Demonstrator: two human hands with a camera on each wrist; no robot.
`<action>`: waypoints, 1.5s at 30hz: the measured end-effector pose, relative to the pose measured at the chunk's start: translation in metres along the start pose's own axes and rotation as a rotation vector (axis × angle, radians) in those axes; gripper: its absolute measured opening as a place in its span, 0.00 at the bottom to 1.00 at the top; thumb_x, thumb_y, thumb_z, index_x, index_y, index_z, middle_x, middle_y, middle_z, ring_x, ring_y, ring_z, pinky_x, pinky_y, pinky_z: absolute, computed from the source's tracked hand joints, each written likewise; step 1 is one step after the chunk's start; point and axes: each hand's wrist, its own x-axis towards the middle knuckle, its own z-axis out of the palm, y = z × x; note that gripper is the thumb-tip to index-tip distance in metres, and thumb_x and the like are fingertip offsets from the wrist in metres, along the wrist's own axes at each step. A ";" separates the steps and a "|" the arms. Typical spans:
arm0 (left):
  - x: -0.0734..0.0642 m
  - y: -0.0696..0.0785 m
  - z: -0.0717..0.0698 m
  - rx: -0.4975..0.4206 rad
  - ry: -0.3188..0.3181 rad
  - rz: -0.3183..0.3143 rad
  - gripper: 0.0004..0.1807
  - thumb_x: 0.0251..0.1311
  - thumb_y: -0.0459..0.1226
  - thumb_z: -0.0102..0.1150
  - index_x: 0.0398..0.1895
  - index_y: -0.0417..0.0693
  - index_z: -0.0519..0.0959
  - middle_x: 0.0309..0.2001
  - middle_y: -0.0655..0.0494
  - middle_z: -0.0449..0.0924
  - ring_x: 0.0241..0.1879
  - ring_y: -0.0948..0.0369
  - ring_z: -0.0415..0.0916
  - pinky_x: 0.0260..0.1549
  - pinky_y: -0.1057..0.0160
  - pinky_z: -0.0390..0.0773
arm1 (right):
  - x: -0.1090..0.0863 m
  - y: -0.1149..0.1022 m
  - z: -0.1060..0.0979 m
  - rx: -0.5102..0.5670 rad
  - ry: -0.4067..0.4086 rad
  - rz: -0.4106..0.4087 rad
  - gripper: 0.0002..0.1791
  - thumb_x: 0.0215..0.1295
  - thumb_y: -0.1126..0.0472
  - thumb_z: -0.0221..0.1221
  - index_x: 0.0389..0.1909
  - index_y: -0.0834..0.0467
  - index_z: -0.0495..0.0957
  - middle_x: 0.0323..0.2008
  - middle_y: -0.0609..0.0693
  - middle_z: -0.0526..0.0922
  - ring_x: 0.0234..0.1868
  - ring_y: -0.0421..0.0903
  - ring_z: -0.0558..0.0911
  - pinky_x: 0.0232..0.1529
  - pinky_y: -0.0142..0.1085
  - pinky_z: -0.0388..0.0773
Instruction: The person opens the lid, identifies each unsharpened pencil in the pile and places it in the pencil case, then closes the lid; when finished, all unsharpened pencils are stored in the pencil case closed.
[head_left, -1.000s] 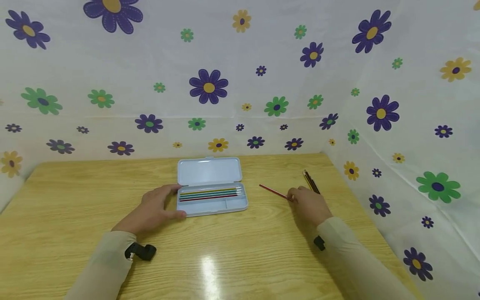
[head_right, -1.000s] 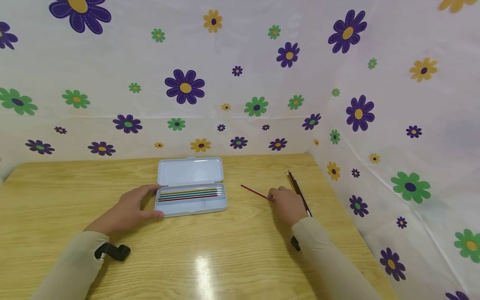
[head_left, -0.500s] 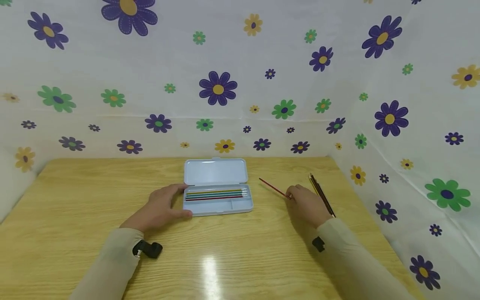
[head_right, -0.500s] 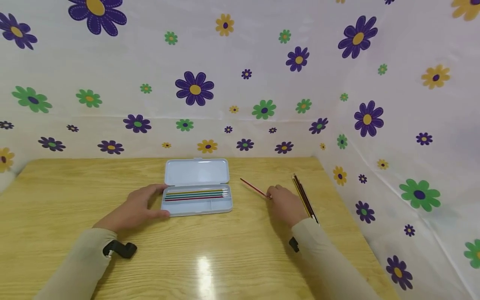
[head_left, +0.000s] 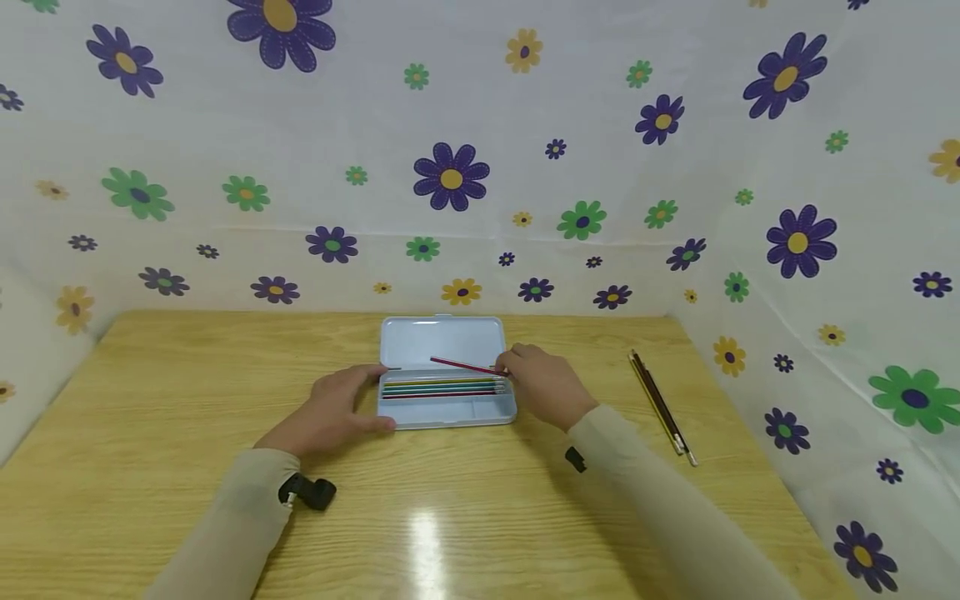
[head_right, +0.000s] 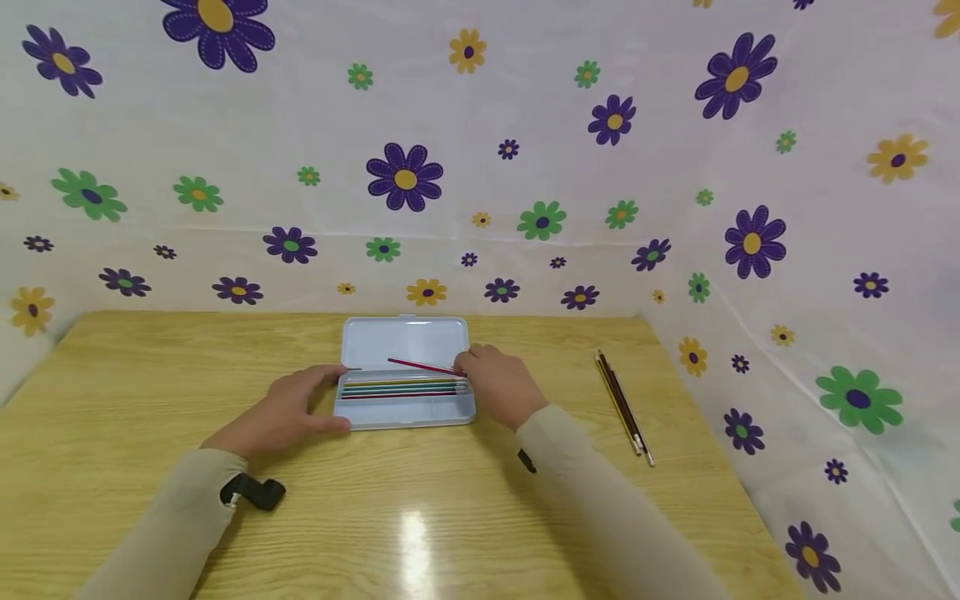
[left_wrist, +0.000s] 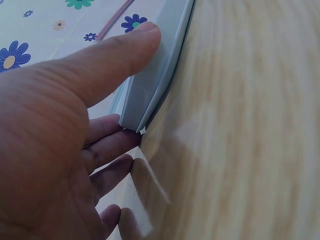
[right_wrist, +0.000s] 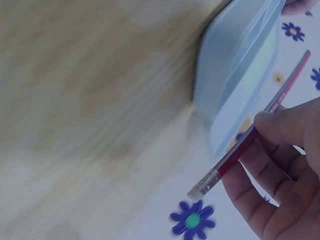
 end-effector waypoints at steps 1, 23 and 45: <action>0.000 0.001 0.000 -0.001 -0.002 -0.004 0.51 0.55 0.60 0.73 0.77 0.48 0.63 0.77 0.44 0.63 0.77 0.39 0.54 0.73 0.31 0.48 | 0.005 -0.004 0.000 -0.010 -0.014 -0.010 0.10 0.75 0.65 0.60 0.51 0.52 0.83 0.46 0.47 0.84 0.50 0.45 0.84 0.47 0.39 0.86; 0.002 0.004 -0.003 -0.012 -0.009 -0.001 0.50 0.56 0.58 0.74 0.78 0.51 0.64 0.77 0.47 0.64 0.77 0.41 0.55 0.75 0.35 0.46 | 0.053 -0.041 0.009 -0.040 -0.126 -0.101 0.11 0.79 0.59 0.56 0.51 0.47 0.85 0.43 0.43 0.84 0.44 0.41 0.82 0.47 0.37 0.84; -0.003 0.003 -0.002 -0.021 -0.009 -0.012 0.50 0.56 0.58 0.74 0.78 0.51 0.63 0.77 0.47 0.63 0.78 0.41 0.54 0.75 0.37 0.45 | 0.054 -0.032 0.014 0.060 -0.113 -0.088 0.09 0.76 0.62 0.59 0.45 0.50 0.87 0.40 0.43 0.83 0.42 0.42 0.80 0.47 0.37 0.83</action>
